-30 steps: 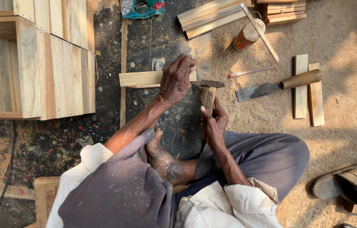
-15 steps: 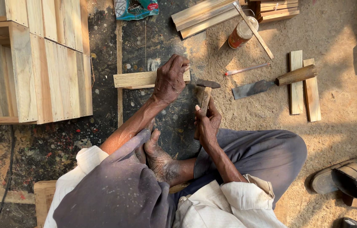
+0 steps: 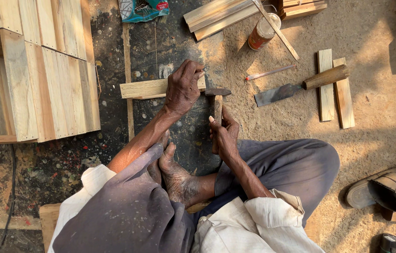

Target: The person assembles a small wooden box by nailing four pieces of wood together. They use a hammer to drive nails into the joints, forming a rectangular frame. The person works on the floor, surrounded by other wooden pieces and tools.

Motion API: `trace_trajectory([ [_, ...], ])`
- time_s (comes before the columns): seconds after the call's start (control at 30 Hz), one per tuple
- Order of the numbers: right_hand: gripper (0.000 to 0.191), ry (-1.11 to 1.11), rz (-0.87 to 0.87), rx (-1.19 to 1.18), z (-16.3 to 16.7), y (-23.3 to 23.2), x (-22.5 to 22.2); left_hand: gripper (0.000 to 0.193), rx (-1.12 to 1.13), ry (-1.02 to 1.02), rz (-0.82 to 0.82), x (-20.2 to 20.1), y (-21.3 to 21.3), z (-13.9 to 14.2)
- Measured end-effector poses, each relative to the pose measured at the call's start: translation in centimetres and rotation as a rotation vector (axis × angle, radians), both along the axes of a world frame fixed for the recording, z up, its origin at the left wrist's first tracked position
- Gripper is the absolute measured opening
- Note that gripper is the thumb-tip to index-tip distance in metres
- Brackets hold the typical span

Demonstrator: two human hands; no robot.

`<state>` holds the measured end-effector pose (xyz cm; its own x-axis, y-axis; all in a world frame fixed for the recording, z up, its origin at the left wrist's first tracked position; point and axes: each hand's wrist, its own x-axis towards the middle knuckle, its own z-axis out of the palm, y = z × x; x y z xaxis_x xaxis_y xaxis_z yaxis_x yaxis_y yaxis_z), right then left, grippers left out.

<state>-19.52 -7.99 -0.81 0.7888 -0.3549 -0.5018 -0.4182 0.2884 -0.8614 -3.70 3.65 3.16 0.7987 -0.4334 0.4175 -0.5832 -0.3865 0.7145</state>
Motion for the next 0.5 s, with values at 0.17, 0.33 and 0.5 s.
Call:
trace_trajectory([
  [0.17,0.072,-0.009,-0.031,-0.036,-0.4,0.1,-0.1,0.012,0.022,0.008,0.001,0.0,0.2,-0.3],
  [0.33,0.073,0.002,0.037,-0.064,-0.6,0.4,-0.1,0.011,0.013,-0.021,0.001,0.1,0.4,-0.7],
  [0.5,0.072,0.034,0.032,-0.048,-1.1,0.4,-0.3,0.011,0.030,0.002,-0.009,0.2,0.8,-1.0],
])
